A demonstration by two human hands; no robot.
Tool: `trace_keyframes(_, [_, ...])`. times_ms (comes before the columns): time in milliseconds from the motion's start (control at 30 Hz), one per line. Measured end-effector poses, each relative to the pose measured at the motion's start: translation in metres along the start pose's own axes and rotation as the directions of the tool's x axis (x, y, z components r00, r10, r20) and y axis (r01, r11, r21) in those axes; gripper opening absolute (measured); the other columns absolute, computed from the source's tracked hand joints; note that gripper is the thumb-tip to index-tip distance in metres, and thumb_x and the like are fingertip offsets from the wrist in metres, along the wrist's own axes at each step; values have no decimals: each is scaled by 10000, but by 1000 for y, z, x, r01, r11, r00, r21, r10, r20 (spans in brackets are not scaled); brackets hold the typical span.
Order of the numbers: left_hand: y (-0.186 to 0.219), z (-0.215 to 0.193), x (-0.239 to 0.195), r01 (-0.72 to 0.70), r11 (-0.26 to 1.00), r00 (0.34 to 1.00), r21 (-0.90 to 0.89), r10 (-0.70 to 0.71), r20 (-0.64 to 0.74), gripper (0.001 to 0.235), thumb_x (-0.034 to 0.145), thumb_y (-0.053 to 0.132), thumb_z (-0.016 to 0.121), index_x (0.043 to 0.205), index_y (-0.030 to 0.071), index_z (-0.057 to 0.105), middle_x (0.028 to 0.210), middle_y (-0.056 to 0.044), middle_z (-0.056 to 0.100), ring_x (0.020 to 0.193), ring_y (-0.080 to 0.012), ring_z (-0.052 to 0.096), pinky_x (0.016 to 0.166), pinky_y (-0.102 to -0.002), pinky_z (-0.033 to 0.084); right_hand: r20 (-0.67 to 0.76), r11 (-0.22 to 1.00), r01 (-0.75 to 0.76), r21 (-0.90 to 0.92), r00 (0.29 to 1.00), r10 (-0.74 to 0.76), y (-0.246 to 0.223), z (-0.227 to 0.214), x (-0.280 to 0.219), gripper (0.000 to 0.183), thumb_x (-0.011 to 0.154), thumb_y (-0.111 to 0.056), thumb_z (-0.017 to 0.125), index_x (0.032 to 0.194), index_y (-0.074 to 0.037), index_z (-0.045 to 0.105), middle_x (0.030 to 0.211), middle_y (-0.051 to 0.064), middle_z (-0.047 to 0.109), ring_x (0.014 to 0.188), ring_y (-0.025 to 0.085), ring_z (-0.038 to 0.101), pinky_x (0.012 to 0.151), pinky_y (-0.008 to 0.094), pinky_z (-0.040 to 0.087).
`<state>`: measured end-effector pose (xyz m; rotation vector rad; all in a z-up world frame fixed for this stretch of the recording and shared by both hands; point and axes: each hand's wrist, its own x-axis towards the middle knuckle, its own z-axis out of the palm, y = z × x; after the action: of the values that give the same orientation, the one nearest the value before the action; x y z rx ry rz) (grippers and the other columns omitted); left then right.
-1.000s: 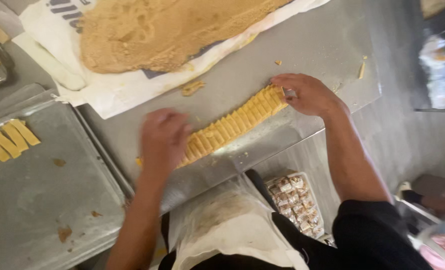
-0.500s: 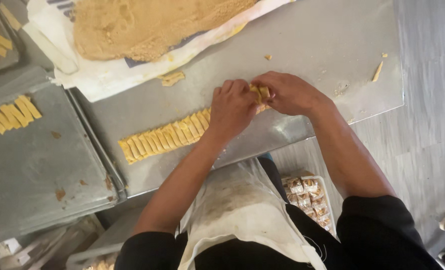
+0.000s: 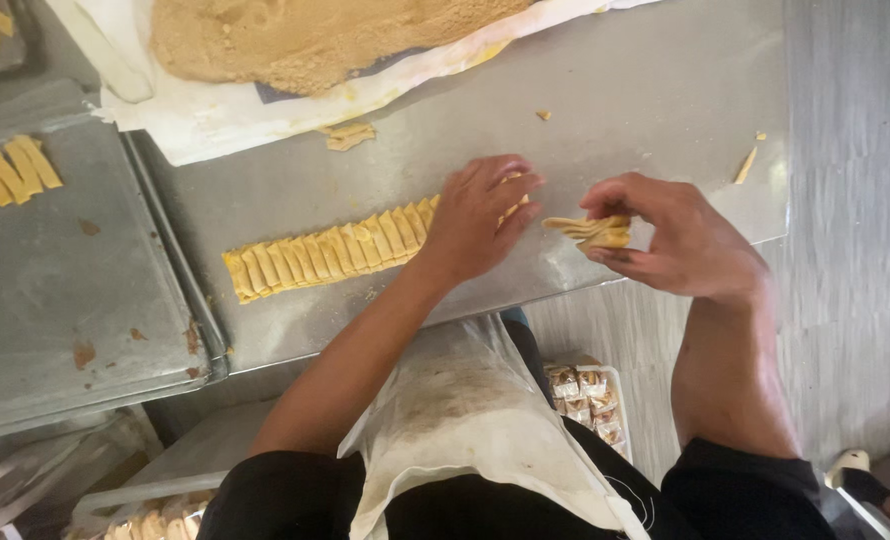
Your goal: The person tears small rectangular pieces from a long scored strip of dough and places them onto a metal baking tray. The person repeats this process, filling the tray with the dough pieces.
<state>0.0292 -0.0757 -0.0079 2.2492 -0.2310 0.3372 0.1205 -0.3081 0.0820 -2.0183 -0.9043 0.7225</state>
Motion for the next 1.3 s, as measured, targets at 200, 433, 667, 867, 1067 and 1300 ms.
trace_keyframes(200, [5,-34,-22,395,650,919,-649,-289,270,381,1084,247,579,1399,35,607,1224,-43,724,1123,-112,667,990,-304,542,-289,973,210,93,941,-175,-40,46,32,376,840,-7,815,1176,-23,648,1179,97,665,923,145,653,810,281,551])
trace_keyframes(433, [-54,-114,-93,334,393,862,-857,-495,109,366,1038,120,644,1363,-33,576,1204,-67,683,1076,-96,647,921,-264,549,-394,901,304,309,903,-170,-81,169,115,297,897,111,751,1157,-5,665,1173,110,637,1031,155,685,887,272,577])
trace_keyframes(667, [-154,-231,-187,328,265,763,-907,-640,89,321,986,116,700,1247,-36,589,1110,-75,699,993,-120,669,852,-286,566,-382,944,304,-128,863,-330,-165,305,215,207,854,48,815,1022,-19,715,1014,122,749,922,213,748,776,291,595])
trace_keyframes(867, [-223,-311,-238,425,292,722,-857,-681,125,343,939,131,737,1212,-32,606,1070,-90,733,941,-122,697,798,-276,589,-365,975,196,-103,905,-220,-220,395,272,198,833,51,813,978,-24,702,1046,128,744,879,213,747,691,289,585])
trace_keyframes(1067, [-256,-356,-244,264,119,675,-957,-732,95,320,981,155,669,1244,-16,608,1067,-113,739,899,-167,718,804,-317,604,-86,921,303,245,953,-291,-238,397,296,210,855,56,752,890,-83,599,1116,129,698,996,188,664,871,305,531])
trace_keyframes(1300, [-274,-390,-253,343,149,702,-927,-696,148,402,977,155,653,1339,-6,581,1118,-104,746,941,-163,715,839,-321,604,-284,963,-12,-268,956,-67,-246,403,384,277,874,-12,843,1094,-52,679,923,68,698,803,197,673,734,325,535])
